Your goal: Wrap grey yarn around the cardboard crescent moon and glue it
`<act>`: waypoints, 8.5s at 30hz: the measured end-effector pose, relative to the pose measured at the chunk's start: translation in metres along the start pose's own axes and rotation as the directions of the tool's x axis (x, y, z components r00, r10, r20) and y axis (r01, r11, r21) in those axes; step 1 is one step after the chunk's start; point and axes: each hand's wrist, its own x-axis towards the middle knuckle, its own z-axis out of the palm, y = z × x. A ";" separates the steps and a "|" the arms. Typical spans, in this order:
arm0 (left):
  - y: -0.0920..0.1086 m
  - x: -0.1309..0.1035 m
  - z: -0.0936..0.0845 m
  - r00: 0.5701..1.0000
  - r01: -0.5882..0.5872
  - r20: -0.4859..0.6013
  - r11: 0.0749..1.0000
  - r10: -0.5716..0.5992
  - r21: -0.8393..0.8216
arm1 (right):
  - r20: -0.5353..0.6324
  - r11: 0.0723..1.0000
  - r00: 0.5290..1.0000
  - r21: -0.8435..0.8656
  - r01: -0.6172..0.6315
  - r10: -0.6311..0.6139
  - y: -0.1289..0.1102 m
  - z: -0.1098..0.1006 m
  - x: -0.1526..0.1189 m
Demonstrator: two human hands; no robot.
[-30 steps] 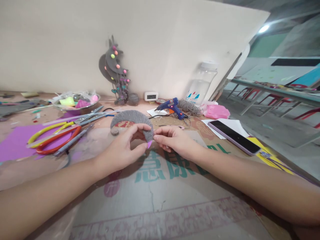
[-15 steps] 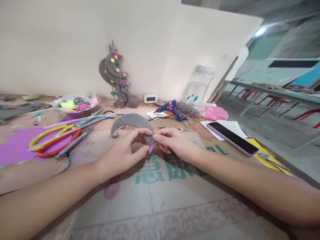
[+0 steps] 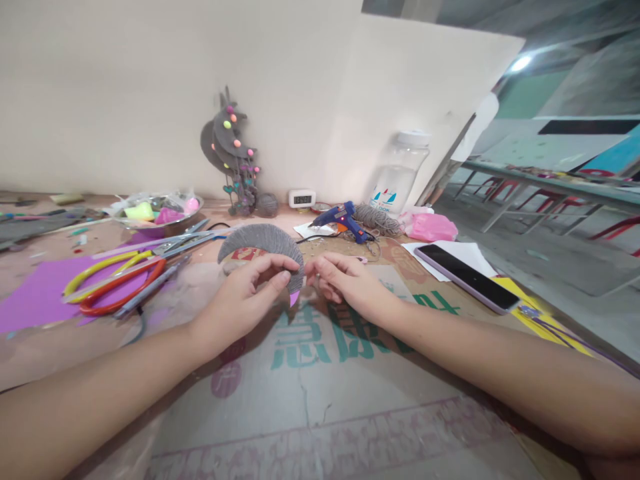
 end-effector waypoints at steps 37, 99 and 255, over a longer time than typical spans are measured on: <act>0.000 -0.001 0.001 0.996 0.004 0.090 0.991 0.008 -0.133 | -0.042 0.908 0.980 -0.384 0.166 -0.197 -0.004 0.007 -0.004; 0.008 0.005 -0.003 0.960 0.279 0.016 0.955 -0.278 -0.098 | 0.091 0.983 0.993 -0.155 0.094 -0.081 0.002 0.005 0.004; -0.014 0.010 -0.001 0.869 0.479 -0.099 0.875 -0.484 -0.072 | 0.186 0.303 0.872 -0.888 0.347 -0.453 0.007 -0.009 -0.015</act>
